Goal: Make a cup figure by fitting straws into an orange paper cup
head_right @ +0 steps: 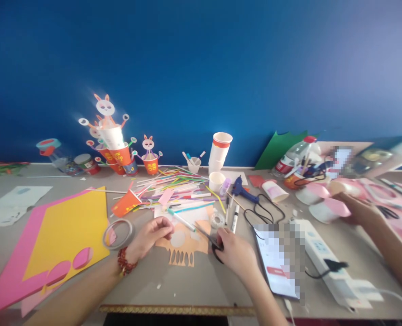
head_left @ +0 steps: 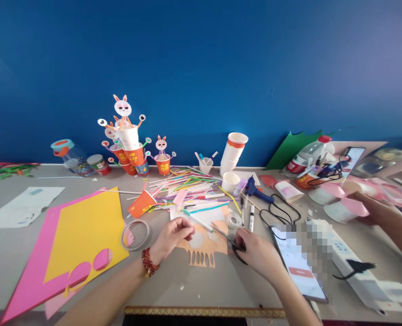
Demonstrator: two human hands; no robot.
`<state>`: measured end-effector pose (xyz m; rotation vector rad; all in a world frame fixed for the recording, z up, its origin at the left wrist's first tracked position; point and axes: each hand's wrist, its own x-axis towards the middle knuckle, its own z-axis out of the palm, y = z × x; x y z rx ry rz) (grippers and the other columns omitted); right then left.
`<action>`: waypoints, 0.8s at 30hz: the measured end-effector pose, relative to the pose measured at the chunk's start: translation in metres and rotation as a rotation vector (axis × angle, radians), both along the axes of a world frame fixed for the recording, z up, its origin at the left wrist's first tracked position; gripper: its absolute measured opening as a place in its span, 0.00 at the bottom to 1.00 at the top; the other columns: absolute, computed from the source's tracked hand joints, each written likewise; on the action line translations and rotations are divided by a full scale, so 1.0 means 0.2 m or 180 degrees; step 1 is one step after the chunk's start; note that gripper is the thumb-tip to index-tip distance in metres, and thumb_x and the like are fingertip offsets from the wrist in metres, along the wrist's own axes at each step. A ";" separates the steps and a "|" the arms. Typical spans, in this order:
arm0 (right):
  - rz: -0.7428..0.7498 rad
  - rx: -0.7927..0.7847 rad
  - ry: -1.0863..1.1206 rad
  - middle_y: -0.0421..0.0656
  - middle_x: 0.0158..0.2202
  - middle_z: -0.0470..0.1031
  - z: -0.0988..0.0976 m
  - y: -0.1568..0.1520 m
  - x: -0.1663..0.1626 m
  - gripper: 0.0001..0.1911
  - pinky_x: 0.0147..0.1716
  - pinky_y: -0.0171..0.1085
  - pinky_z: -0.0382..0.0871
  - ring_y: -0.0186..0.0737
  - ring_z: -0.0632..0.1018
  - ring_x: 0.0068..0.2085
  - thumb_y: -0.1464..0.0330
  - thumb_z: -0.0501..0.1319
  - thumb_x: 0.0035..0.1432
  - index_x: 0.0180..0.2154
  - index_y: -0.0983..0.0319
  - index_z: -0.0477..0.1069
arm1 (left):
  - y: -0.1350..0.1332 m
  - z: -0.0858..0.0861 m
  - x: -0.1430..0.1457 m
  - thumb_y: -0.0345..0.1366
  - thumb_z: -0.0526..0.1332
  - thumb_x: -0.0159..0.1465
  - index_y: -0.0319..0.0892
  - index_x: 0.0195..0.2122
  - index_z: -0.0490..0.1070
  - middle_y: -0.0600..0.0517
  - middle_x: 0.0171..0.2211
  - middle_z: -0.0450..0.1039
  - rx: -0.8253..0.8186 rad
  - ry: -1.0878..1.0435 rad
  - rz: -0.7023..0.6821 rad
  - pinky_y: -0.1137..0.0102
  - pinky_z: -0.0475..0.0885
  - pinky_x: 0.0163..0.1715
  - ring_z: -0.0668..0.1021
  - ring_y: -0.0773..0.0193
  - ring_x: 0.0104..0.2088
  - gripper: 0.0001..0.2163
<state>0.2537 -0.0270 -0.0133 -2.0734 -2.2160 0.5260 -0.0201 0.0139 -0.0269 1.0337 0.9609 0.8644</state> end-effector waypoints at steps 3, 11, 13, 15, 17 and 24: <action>-0.0041 0.0055 -0.0076 0.38 0.31 0.74 0.01 0.02 0.00 0.07 0.24 0.33 0.49 0.37 0.74 0.28 0.70 0.63 0.52 0.29 0.60 0.64 | 0.00 -0.01 0.00 0.45 0.69 0.54 0.39 0.30 0.71 0.52 0.29 0.75 -0.0047 -0.0027 0.0017 0.72 0.71 0.32 0.76 0.68 0.28 0.14; 0.0119 -0.0182 0.0115 0.37 0.27 0.75 0.01 0.05 0.02 0.05 0.25 0.32 0.52 0.39 0.75 0.29 0.69 0.64 0.48 0.28 0.59 0.68 | -0.01 -0.04 0.01 0.46 0.69 0.54 0.39 0.30 0.70 0.52 0.28 0.73 -0.0001 0.0022 -0.0039 0.72 0.71 0.33 0.75 0.68 0.27 0.15; 0.0315 -0.0229 0.0298 0.37 0.27 0.75 0.04 0.05 0.03 0.05 0.25 0.32 0.54 0.39 0.75 0.29 0.67 0.65 0.48 0.28 0.59 0.70 | -0.01 -0.05 0.01 0.46 0.68 0.55 0.39 0.31 0.70 0.52 0.28 0.73 0.0071 0.0081 -0.0057 0.71 0.71 0.33 0.75 0.68 0.27 0.15; 0.0381 -0.0188 0.0520 0.37 0.26 0.75 0.08 0.06 0.03 0.06 0.25 0.32 0.56 0.39 0.75 0.29 0.64 0.64 0.51 0.28 0.58 0.71 | -0.02 -0.06 0.02 0.47 0.67 0.56 0.39 0.31 0.69 0.52 0.29 0.73 0.0170 0.0173 -0.0082 0.71 0.71 0.32 0.74 0.68 0.27 0.15; 0.0213 0.0074 0.0721 0.38 0.25 0.75 0.12 0.09 0.03 0.09 0.25 0.33 0.58 0.39 0.75 0.28 0.60 0.61 0.56 0.29 0.58 0.71 | -0.02 -0.08 0.02 0.47 0.67 0.56 0.39 0.30 0.70 0.52 0.28 0.73 0.0309 0.0301 -0.0119 0.72 0.70 0.31 0.74 0.68 0.26 0.15; -0.1263 0.1659 0.1544 0.47 0.42 0.76 0.08 0.45 0.16 0.23 0.32 0.37 0.67 0.40 0.76 0.31 0.53 0.61 0.53 0.45 0.61 0.67 | -0.06 -0.10 0.05 0.42 0.66 0.58 0.40 0.29 0.73 0.52 0.28 0.72 0.1018 0.0758 -0.0200 0.72 0.67 0.32 0.73 0.65 0.30 0.10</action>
